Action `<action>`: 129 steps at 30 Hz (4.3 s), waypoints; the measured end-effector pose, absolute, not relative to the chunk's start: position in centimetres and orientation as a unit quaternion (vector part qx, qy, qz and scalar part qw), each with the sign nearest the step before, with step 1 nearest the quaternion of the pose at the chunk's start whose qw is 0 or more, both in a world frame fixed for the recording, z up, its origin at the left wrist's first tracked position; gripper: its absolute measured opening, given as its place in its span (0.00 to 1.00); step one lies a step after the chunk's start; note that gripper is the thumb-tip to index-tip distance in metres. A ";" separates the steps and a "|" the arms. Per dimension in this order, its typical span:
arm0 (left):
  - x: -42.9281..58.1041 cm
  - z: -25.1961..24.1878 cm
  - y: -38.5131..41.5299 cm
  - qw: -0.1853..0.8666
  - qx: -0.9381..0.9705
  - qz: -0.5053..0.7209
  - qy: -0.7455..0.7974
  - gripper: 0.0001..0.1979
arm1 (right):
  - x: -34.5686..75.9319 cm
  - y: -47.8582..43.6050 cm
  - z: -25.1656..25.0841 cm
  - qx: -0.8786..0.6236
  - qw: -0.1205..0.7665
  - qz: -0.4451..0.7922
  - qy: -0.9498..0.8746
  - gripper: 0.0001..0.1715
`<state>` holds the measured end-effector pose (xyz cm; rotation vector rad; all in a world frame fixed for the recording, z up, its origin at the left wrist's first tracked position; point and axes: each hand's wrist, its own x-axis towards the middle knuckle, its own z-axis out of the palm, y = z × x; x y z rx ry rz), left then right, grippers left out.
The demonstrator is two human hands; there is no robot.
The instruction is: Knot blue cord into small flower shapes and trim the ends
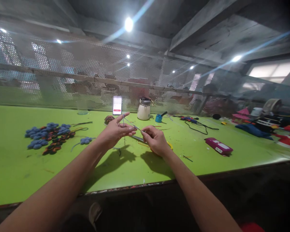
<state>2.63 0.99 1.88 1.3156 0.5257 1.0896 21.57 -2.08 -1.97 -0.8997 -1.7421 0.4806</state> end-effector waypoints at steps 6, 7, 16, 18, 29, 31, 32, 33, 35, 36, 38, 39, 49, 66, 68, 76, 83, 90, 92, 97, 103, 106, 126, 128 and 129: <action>2.2 2.1 1.1 0.621 0.593 0.456 0.235 0.46 | 22.0 -2.1 -1.9 -0.392 0.504 0.109 -0.762 0.09; 2.2 2.1 1.0 0.622 0.594 0.452 0.236 0.46 | 22.1 -2.1 -1.9 -0.390 0.502 0.103 -0.765 0.09; 2.1 2.1 1.2 0.632 0.587 0.447 0.239 0.48 | 22.1 -2.3 -1.5 -0.388 0.489 0.074 -0.777 0.08; 2.1 2.2 1.1 0.628 0.589 0.448 0.240 0.47 | 22.1 -2.4 -1.5 -0.389 0.488 0.070 -0.778 0.08; 2.2 2.3 1.1 0.625 0.582 0.459 0.244 0.47 | 22.1 -2.3 -1.5 -0.395 0.479 0.058 -0.782 0.07; 2.1 2.3 1.3 0.626 0.584 0.454 0.247 0.47 | 22.2 -2.4 -1.5 -0.397 0.472 0.049 -0.786 0.07; 2.0 2.3 1.4 0.627 0.583 0.453 0.248 0.47 | 22.2 -2.4 -1.5 -0.399 0.467 0.044 -0.788 0.07; 2.0 2.2 1.5 0.628 0.583 0.451 0.250 0.46 | 22.2 -2.4 -1.5 -0.400 0.463 0.039 -0.790 0.07; 1.9 2.1 1.8 0.628 0.585 0.449 0.250 0.46 | 22.3 -2.4 -1.5 -0.402 0.456 0.030 -0.793 0.07; 1.9 2.1 1.9 0.627 0.586 0.448 0.250 0.46 | 22.3 -2.4 -1.5 -0.403 0.452 0.024 -0.795 0.07; 1.9 1.9 2.0 0.626 0.588 0.446 0.251 0.45 | 22.4 -2.4 -1.4 -0.402 0.445 0.014 -0.800 0.07; 1.8 1.8 2.1 0.627 0.589 0.444 0.251 0.45 | 22.4 -2.5 -1.4 -0.401 0.440 0.009 -0.803 0.07; 1.5 1.9 2.3 0.654 0.573 0.418 0.263 0.44 | 22.6 -2.4 -1.6 -0.381 0.428 -0.018 -0.820 0.07; 2.1 1.6 1.9 0.615 0.630 0.403 0.248 0.30 | 21.8 -2.1 -1.9 -0.393 0.490 0.230 -0.743 0.10; 2.1 1.7 1.7 0.611 0.632 0.406 0.250 0.32 | 21.8 -2.0 -1.9 -0.394 0.492 0.244 -0.737 0.11; 2.4 1.8 1.2 0.573 0.649 0.420 0.274 0.37 | 21.4 -2.1 -2.0 -0.398 0.482 0.251 -0.739 0.13; 3.2 1.6 0.5 0.515 0.689 0.419 0.290 0.40 | 21.3 -1.6 -2.5 -0.414 0.463 0.288 -0.729 0.12; 4.2 0.4 0.5 0.343 0.756 0.458 0.317 0.35 | 20.6 -1.5 -2.5 -0.386 0.483 0.529 -0.582 0.16; 4.4 0.1 0.3 0.253 0.777 0.483 0.314 0.32 | 20.5 -1.5 -2.4 -0.357 0.486 0.592 -0.535 0.16; 4.8 0.4 -0.1 0.329 0.729 0.513 0.312 0.33 | 20.4 -1.5 -2.5 -0.293 0.527 0.605 -0.521 0.15; 4.0 1.8 0.0 0.562 0.597 0.492 0.291 0.39 | 20.3 -1.6 -2.6 -0.299 0.560 0.489 -0.598 0.17; 3.5 2.0 0.2 0.610 0.577 0.470 0.272 0.37 | 20.5 -1.7 -2.6 -0.316 0.567 0.401 -0.647 0.16; 2.1 2.3 0.9 0.672 0.545 0.461 0.195 0.37 | 21.5 -2.2 -2.5 -0.377 0.527 0.157 -0.745 0.10; 2.1 2.3 0.7 0.680 0.538 0.457 0.196 0.39 | 21.5 -2.2 -2.5 -0.380 0.525 0.125 -0.752 0.10; 2.1 2.4 0.7 0.683 0.536 0.456 0.195 0.40 | 21.5 -2.1 -2.5 -0.380 0.523 0.114 -0.755 0.10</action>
